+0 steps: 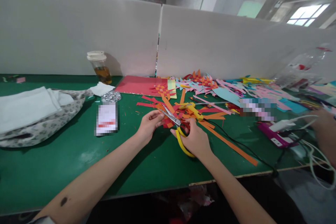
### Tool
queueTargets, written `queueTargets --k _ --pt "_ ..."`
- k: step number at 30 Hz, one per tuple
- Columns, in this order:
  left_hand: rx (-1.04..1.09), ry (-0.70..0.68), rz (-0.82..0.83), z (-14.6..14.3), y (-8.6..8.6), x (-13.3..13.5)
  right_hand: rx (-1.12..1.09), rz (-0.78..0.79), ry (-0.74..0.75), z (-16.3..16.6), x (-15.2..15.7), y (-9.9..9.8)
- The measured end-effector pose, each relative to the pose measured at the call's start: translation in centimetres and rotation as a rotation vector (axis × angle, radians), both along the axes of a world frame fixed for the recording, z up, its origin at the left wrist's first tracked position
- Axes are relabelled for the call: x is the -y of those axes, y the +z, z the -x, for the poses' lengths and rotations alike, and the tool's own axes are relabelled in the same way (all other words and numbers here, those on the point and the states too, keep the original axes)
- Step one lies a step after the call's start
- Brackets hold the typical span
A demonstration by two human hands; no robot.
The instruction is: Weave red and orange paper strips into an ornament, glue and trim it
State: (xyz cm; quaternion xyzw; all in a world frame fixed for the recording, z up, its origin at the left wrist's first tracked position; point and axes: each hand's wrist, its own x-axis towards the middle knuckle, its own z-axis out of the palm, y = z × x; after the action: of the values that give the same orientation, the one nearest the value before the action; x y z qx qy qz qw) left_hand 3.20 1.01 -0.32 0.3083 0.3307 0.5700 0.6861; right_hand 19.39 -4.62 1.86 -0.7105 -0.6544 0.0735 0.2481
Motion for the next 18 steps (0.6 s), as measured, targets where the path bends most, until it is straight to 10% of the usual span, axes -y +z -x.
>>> queueTargets --k 18 --pt "0.040 -0.177 0.019 0.06 0.48 0.57 0.025 -0.120 0.033 -0.08 -0.09 -0.81"
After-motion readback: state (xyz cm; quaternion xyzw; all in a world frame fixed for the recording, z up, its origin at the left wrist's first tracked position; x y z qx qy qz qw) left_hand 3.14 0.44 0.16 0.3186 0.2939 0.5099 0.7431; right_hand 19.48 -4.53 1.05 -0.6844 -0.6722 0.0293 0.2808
